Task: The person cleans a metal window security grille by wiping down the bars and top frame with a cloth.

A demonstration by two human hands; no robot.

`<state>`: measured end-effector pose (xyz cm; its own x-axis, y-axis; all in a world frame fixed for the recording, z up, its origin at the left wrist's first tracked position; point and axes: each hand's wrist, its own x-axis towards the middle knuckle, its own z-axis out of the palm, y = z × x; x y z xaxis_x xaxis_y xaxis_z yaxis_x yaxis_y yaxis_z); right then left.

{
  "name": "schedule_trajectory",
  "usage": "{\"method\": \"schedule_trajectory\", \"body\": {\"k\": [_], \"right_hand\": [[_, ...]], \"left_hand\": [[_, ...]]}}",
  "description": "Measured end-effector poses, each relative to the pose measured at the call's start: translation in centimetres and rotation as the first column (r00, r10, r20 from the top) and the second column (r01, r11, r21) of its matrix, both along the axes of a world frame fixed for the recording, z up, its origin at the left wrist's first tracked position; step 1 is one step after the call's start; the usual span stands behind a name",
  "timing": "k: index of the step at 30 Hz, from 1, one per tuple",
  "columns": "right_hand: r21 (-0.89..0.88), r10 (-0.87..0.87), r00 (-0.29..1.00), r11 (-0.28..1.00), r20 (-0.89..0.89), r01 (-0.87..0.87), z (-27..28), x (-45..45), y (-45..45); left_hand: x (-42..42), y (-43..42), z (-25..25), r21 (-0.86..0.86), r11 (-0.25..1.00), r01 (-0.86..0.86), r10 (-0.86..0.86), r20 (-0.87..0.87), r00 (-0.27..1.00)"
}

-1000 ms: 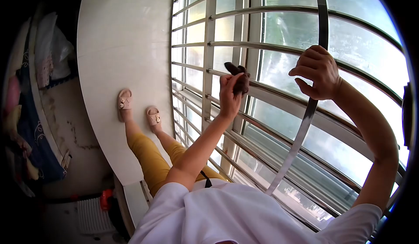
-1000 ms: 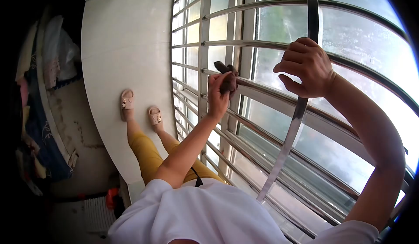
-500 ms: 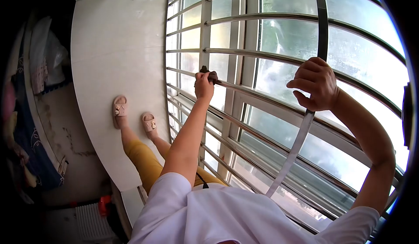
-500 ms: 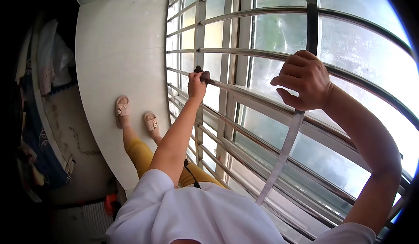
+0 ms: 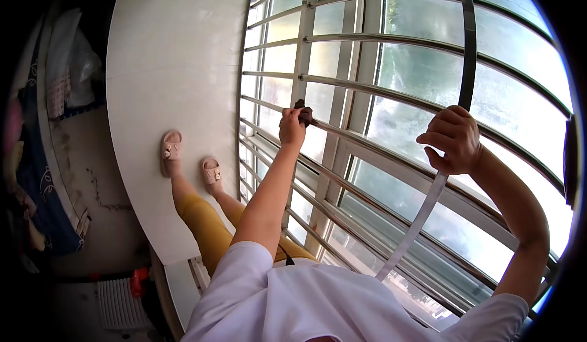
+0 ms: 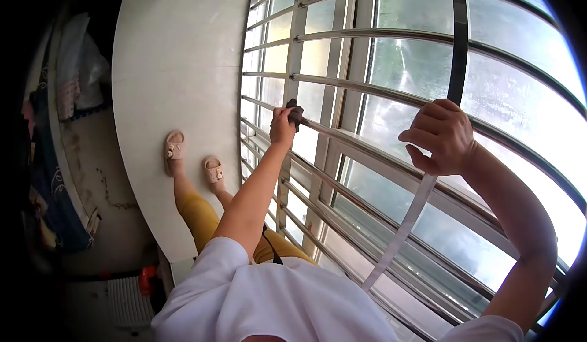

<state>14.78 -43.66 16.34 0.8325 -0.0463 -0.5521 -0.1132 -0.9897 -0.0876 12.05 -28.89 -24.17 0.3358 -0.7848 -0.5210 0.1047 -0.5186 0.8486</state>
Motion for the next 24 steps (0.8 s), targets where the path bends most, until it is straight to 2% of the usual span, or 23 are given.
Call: {"method": "schedule_trajectory", "body": {"k": [1, 3, 5, 7, 8, 9, 11, 13, 15, 16, 18, 19, 21, 24], "right_hand": [[0.0, -0.003, 1.0, 1.0, -0.008, 0.003, 0.1, -0.1, 0.0], [-0.023, -0.004, 1.0, 1.0, 0.0, 0.004, -0.1, -0.1, 0.1], [0.017, -0.003, 1.0, 1.0, 0.01, 0.003, 0.0, -0.2, -0.1], [0.031, -0.013, 0.999, 0.999, 0.029, 0.012, -0.2, -0.1, 0.1], [0.018, -0.015, 0.999, 1.0, 0.032, 0.014, -0.1, -0.1, 0.1], [0.001, -0.012, 0.999, 1.0, 0.033, 0.012, -0.1, 0.0, 0.1], [0.002, -0.011, 1.0, 1.0, 0.024, 0.011, -0.1, 0.1, -0.1], [0.013, 0.0, 0.999, 1.0, 0.039, 0.0, -0.2, 0.1, 0.0], [0.011, -0.01, 0.998, 1.0, 0.055, 0.01, -0.4, -0.1, 0.0], [0.012, -0.01, 0.998, 1.0, 0.063, 0.01, -0.4, -0.2, 0.1], [0.011, -0.003, 0.998, 1.0, 0.06, 0.002, -0.3, -0.2, 0.0], [0.008, -0.003, 0.999, 1.0, 0.054, 0.002, -0.3, -0.2, 0.1], [0.011, -0.007, 0.997, 1.0, 0.073, 0.007, -0.3, -0.3, 0.1], [0.03, 0.006, 0.997, 0.999, 0.077, -0.009, -0.2, -0.3, 0.0]], "left_hand": [[-0.1, -0.6, 0.3, 0.068, 0.997, 0.025, -0.024, -0.022, 0.999], [-0.8, -0.2, 1.6, 0.038, 0.996, -0.082, 0.084, -0.05, 0.995], [-1.5, 0.7, 5.2, -0.278, 0.932, -0.232, 0.196, -0.153, 0.969], [-0.4, 1.4, 12.6, -0.447, 0.865, -0.23, 0.107, -0.283, 0.953], [-0.1, 1.6, 15.7, -0.496, 0.834, -0.244, 0.067, -0.347, 0.935], [0.1, 1.8, 17.3, -0.479, 0.844, -0.241, 0.085, -0.324, 0.942], [-0.8, 1.8, 16.1, -0.488, 0.826, -0.28, 0.1, -0.363, 0.926], [-1.9, 1.7, 12.7, -0.394, 0.868, -0.301, 0.185, -0.306, 0.934], [-2.4, 1.6, 7.0, -0.299, 0.902, -0.312, 0.255, -0.214, 0.943], [-2.5, 1.4, 4.0, -0.278, 0.919, -0.28, 0.268, -0.082, 0.96], [-2.2, 0.7, -0.7, -0.092, 0.985, -0.145, 0.141, -0.043, 0.989], [-1.7, 0.1, -1.1, -0.053, 0.995, -0.08, 0.078, -0.022, 0.997], [-2.1, -0.3, 0.0, 0.017, 0.993, -0.115, 0.116, -0.025, 0.993], [-1.7, 0.5, 6.1, -0.277, 0.954, -0.112, 0.097, -0.067, 0.993]]}}
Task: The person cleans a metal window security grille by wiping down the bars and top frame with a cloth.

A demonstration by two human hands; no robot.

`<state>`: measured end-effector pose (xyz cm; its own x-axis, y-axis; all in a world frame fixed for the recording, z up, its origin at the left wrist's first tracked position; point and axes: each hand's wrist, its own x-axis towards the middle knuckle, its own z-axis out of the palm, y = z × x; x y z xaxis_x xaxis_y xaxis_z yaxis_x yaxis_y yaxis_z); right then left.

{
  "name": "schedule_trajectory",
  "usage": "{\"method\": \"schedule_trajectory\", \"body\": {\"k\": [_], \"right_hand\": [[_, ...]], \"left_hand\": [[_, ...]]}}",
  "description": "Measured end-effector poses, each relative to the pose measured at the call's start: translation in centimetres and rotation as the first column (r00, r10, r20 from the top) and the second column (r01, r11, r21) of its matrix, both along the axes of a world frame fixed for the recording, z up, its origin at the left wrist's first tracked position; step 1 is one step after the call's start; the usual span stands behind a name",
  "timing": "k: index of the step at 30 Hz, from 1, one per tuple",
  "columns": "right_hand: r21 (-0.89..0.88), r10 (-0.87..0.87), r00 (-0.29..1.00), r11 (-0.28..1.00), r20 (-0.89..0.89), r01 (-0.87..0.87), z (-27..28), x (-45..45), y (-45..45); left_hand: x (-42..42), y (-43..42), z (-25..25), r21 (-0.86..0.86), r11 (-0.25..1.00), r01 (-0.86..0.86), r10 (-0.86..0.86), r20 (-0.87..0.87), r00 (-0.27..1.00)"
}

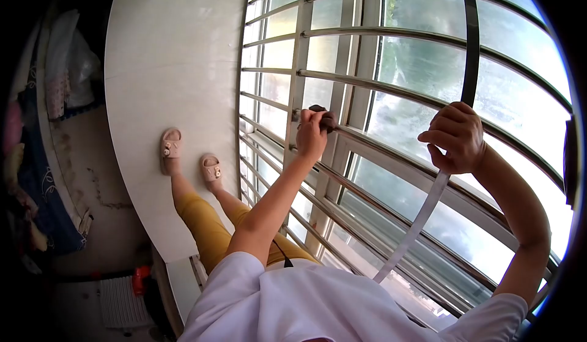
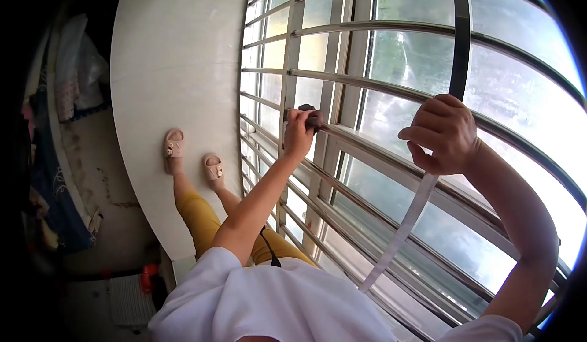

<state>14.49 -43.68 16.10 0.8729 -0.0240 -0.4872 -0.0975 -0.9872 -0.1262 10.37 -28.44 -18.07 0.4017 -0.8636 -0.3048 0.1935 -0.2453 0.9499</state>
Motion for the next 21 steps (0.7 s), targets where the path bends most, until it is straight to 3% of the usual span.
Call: {"method": "schedule_trajectory", "body": {"k": [3, 5, 7, 9, 11, 13, 14, 16, 18, 20, 21], "right_hand": [[-0.011, -0.028, 1.0, 1.0, -0.01, 0.028, 0.0, -0.3, 0.0], [-0.024, -0.025, 0.999, 0.999, -0.02, 0.024, 0.1, -0.3, 0.0], [0.003, -0.025, 1.0, 1.0, 0.002, 0.025, 0.0, -0.1, 0.0], [0.001, -0.023, 1.0, 1.0, -0.009, 0.023, 0.0, -0.3, 0.0], [-0.014, -0.017, 1.0, 1.0, -0.008, 0.017, 0.1, -0.1, 0.0], [-0.013, -0.02, 1.0, 1.0, -0.011, 0.02, 0.2, -0.2, -0.1], [-0.013, -0.021, 0.999, 1.0, -0.025, 0.02, 0.3, -0.3, -0.2], [0.002, -0.014, 1.0, 1.0, 0.002, 0.014, 0.2, -0.1, -0.3], [0.006, -0.025, 1.0, 1.0, -0.007, 0.026, 0.1, -0.2, -0.1], [-0.002, -0.016, 1.0, 1.0, -0.003, 0.016, 0.1, -0.1, -0.2], [-0.004, -0.014, 1.0, 1.0, -0.006, 0.014, 0.2, -0.1, -0.3]], "left_hand": [[2.9, 0.8, 12.2, -0.267, 0.951, 0.157, -0.174, -0.043, 0.984], [2.1, 1.0, 15.6, -0.313, 0.947, 0.076, -0.111, -0.093, 0.989], [1.5, 1.0, 14.4, -0.344, 0.938, 0.04, -0.073, -0.085, 0.994], [0.7, 1.1, 11.7, -0.252, 0.966, -0.049, 0.048, -0.01, 0.999], [0.2, 1.1, 6.1, -0.039, 0.997, -0.064, 0.064, 0.006, 0.998], [0.4, 0.2, -0.7, 0.223, 0.974, 0.027, -0.034, 0.028, 0.999], [1.1, -0.8, -2.7, 0.3, 0.953, 0.033, -0.019, -0.05, 0.999], [2.3, -3.9, -3.4, 0.263, 0.946, -0.191, 0.259, -0.258, 0.931], [1.1, -7.6, -4.0, 0.183, 0.928, -0.326, 0.372, -0.374, 0.849], [1.4, -9.8, -0.1, 0.052, 0.904, -0.424, 0.427, -0.043, 0.903], [2.1, -10.2, 1.1, 0.11, 0.929, -0.352, 0.359, -0.055, 0.932]]}}
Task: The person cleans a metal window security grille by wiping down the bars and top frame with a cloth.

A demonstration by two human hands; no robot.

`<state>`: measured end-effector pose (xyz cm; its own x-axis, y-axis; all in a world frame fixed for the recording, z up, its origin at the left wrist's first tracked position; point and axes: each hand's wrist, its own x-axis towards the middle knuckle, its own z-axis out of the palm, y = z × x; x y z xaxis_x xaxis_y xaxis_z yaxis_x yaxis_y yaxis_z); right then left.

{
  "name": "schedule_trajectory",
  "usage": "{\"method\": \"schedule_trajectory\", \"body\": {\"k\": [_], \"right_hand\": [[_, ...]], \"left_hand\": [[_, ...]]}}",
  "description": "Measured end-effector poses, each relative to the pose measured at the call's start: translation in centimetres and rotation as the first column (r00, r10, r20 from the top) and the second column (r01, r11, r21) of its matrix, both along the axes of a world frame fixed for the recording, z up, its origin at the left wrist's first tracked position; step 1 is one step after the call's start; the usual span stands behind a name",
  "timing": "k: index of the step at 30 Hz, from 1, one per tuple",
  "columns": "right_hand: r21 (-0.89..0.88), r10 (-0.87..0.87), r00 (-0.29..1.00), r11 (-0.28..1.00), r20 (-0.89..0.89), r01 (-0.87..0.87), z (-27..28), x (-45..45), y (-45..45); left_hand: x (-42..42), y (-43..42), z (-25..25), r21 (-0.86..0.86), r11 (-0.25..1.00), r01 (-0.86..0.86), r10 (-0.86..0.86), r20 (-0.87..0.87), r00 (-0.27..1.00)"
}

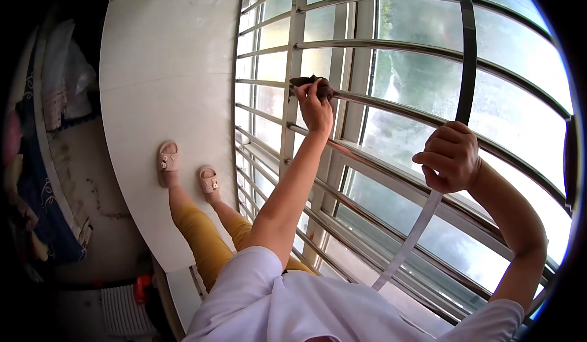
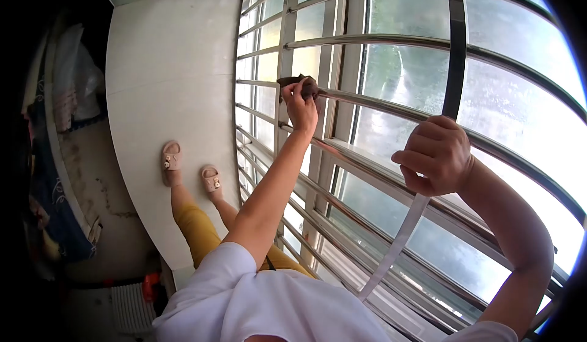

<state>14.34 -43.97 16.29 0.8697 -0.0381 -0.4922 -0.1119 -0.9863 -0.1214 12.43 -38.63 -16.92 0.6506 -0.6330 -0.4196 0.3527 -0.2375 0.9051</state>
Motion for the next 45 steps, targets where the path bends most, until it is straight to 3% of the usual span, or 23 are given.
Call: {"method": "schedule_trajectory", "body": {"k": [2, 4, 6, 11, 14, 16, 18, 21, 23, 25, 26, 30, 32, 34, 36, 37, 39, 40, 43, 45], "right_hand": [[0.012, -0.005, 1.0, 1.0, 0.013, 0.005, -0.1, -0.1, 0.0], [0.009, -0.016, 1.0, 1.0, 0.007, 0.016, -0.2, -0.1, 0.1], [-0.008, -0.018, 1.0, 1.0, 0.004, 0.018, -0.3, 0.0, 0.2], [0.015, 0.005, 1.0, 1.0, 0.015, -0.005, -0.4, 0.0, -0.1], [0.015, 0.018, 0.999, 1.0, 0.034, -0.019, -0.5, -0.4, 0.0], [0.02, 0.022, 0.998, 1.0, 0.055, -0.023, -0.5, -0.1, -0.1], [0.022, 0.022, 0.998, 0.999, 0.052, -0.023, -0.3, 0.0, 0.0], [0.036, 0.028, 0.999, 0.999, 0.032, -0.029, -0.3, 0.2, -0.3], [0.032, 0.026, 0.999, 0.999, 0.021, -0.026, -0.3, 0.2, -0.1], [0.033, 0.02, 1.0, 0.999, 0.021, -0.021, -0.4, 0.2, -0.1], [0.035, 0.012, 1.0, 0.999, 0.023, -0.013, -0.4, 0.2, -0.1], [0.024, 0.023, 1.0, 0.999, 0.016, -0.024, -0.5, 0.4, 0.0], [0.023, 0.021, 0.999, 0.999, 0.038, -0.022, -0.5, 0.4, 0.0], [0.023, 0.019, 1.0, 1.0, 0.021, -0.019, -0.4, 0.5, 0.1], [0.023, 0.028, 1.0, 0.999, 0.012, -0.028, -0.2, 0.6, 0.0], [0.031, 0.02, 1.0, 0.999, 0.009, -0.02, -0.2, 0.4, 0.0], [0.025, 0.015, 0.999, 1.0, 0.036, -0.016, -0.5, 0.3, 0.0], [0.028, 0.007, 0.999, 1.0, 0.035, -0.008, -0.6, 0.2, 0.2], [0.014, 0.017, 0.999, 1.0, 0.033, -0.017, -0.5, 0.3, -0.2], [0.018, 0.026, 1.0, 1.0, 0.016, -0.026, -0.5, 0.3, 0.0]], "left_hand": [[1.0, 0.7, 2.9, -0.135, 0.981, 0.136, -0.123, 0.101, 0.987], [1.7, 1.9, 8.3, -0.325, 0.936, 0.138, -0.091, 0.155, 0.984], [1.7, 1.8, 8.6, -0.347, 0.928, 0.135, -0.121, 0.063, 0.991], [0.1, 0.8, -2.2, -0.075, 0.995, 0.069, -0.057, 0.144, 0.988], [1.9, 0.1, -6.4, 0.177, 0.954, 0.241, -0.258, 0.085, 0.962], [2.6, -0.3, -6.4, 0.21, 0.925, 0.318, -0.341, 0.083, 0.936], [2.0, -0.4, -5.8, 0.159, 0.957, 0.241, -0.247, 0.021, 0.969], [1.7, 0.4, 0.4, -0.189, 0.961, 0.203, -0.183, 0.118, 0.976], [1.1, 0.7, 4.1, -0.297, 0.947, 0.125, -0.121, 0.034, 0.992], [0.8, 0.7, 3.5, -0.306, 0.946, 0.103, -0.117, -0.028, 0.993], [0.9, 0.8, 2.9, -0.272, 0.956, 0.109, -0.082, 0.108, 0.991], [0.5, 0.4, -6.3, 0.006, 0.995, 0.104, -0.104, 0.111, 0.988], [2.5, 0.2, -7.0, 0.131, 0.94, 0.314, -0.319, 0.016, 0.948], [1.7, 0.1, -6.3, 0.125, 0.962, 0.243, -0.249, 0.036, 0.968], [0.8, -0.3, -5.4, 0.049, 0.988, 0.149, -0.149, -0.017, 0.989], [0.8, -0.1, -3.2, -0.054, 0.99, 0.131, -0.128, 0.052, 0.99], [0.5, 0.4, 2.1, -0.283, 0.95, 0.13, -0.139, -0.009, 0.99], [1.7, 1.1, 5.4, -0.288, 0.944, 0.163, -0.168, 0.007, 0.986], [1.1, 1.0, 4.8, -0.344, 0.933, 0.111, -0.136, -0.051, 0.989], [0.7, 1.2, 3.2, -0.282, 0.955, 0.095, -0.078, 0.073, 0.994]]}}
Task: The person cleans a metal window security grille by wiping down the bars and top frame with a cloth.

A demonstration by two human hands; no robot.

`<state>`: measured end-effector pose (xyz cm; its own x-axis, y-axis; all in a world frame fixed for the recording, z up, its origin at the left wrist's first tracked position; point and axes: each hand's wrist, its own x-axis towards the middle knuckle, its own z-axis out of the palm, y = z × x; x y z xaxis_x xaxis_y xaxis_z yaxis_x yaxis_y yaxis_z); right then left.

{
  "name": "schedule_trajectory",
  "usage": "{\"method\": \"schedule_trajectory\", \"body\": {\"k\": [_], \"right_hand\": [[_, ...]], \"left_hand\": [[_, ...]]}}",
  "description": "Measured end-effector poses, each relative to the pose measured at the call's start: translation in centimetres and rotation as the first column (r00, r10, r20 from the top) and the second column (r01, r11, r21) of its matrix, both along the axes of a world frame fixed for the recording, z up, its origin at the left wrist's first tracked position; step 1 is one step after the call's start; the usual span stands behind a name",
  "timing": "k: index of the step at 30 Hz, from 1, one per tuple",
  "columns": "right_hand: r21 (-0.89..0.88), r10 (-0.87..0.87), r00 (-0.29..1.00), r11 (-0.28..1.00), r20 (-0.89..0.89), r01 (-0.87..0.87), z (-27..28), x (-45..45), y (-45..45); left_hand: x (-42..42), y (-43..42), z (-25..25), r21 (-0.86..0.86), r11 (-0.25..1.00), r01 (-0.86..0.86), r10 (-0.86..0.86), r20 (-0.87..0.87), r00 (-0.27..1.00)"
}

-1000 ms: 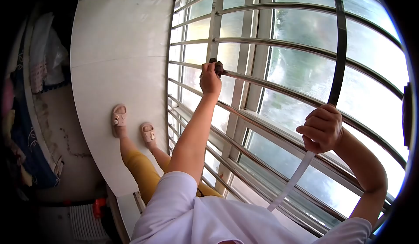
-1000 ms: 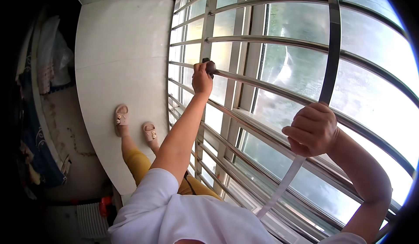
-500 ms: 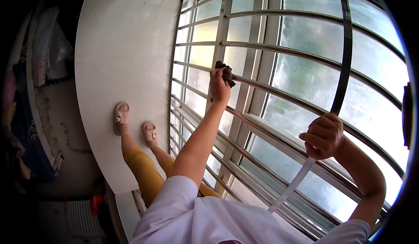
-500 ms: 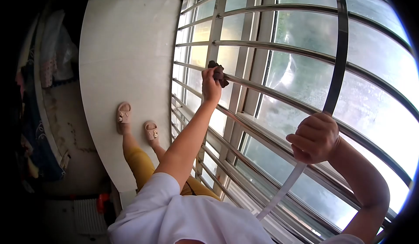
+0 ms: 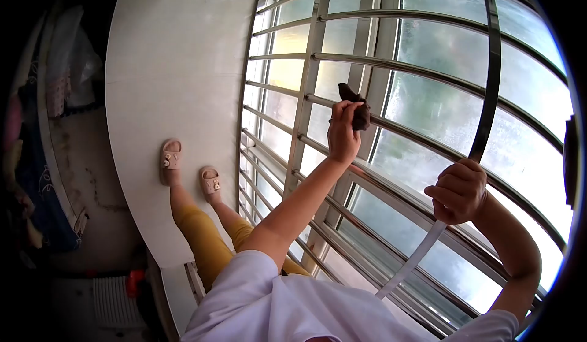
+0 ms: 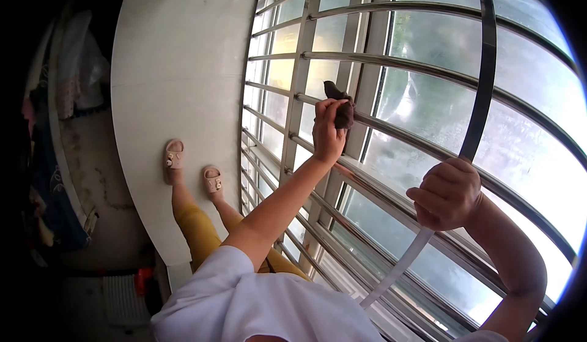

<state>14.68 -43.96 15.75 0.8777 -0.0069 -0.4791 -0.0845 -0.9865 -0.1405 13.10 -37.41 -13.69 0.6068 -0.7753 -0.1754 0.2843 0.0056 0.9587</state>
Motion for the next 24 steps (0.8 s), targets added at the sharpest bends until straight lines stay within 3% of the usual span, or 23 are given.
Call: {"method": "schedule_trajectory", "body": {"k": [3, 5, 8, 11, 13, 15, 19, 21, 24], "right_hand": [[0.002, -0.015, 1.0, 1.0, 0.002, 0.015, 0.0, -0.1, 0.0], [0.005, -0.009, 1.0, 1.0, 0.02, 0.009, -0.1, -0.2, 0.0], [0.015, 0.004, 1.0, 1.0, -0.003, -0.004, -0.1, -0.2, 0.1], [0.001, 0.011, 1.0, 1.0, 0.02, -0.011, -0.3, -0.4, -0.2], [-0.006, 0.025, 0.999, 1.0, 0.036, -0.025, -0.4, -0.4, -0.1], [0.008, 0.023, 0.999, 1.0, 0.047, -0.024, -0.4, -0.4, 0.0], [0.02, 0.015, 0.998, 1.0, 0.06, -0.016, -0.5, -0.4, -0.2], [0.029, 0.006, 0.998, 1.0, 0.057, -0.008, -0.4, -0.5, -0.1], [0.025, 0.023, 0.999, 0.999, 0.031, -0.023, -0.3, -0.6, -0.3]], "left_hand": [[0.1, -0.2, -8.2, 0.263, 0.964, 0.029, -0.02, -0.037, 0.999], [2.0, -0.5, -12.1, 0.4, 0.906, -0.138, 0.134, 0.037, 0.99], [4.8, -3.6, -14.2, 0.257, 0.963, -0.08, 0.069, 0.052, 0.996], [5.4, -5.6, -14.5, 0.371, 0.929, -0.011, 0.017, -0.012, 1.0], [4.2, -3.7, -15.5, 0.326, 0.945, -0.011, -0.016, 0.079, 0.997], [2.2, 0.1, -15.7, 0.3, 0.953, -0.048, 0.049, 0.003, 0.999], [-2.3, 10.5, -14.2, 0.292, 0.956, -0.003, 0.017, -0.042, 0.999], [-4.3, 13.8, -14.7, 0.481, 0.876, 0.034, 0.091, -0.236, 0.968], [-4.8, 11.8, -15.7, 0.552, 0.834, 0.0, 0.135, -0.204, 0.97]]}}
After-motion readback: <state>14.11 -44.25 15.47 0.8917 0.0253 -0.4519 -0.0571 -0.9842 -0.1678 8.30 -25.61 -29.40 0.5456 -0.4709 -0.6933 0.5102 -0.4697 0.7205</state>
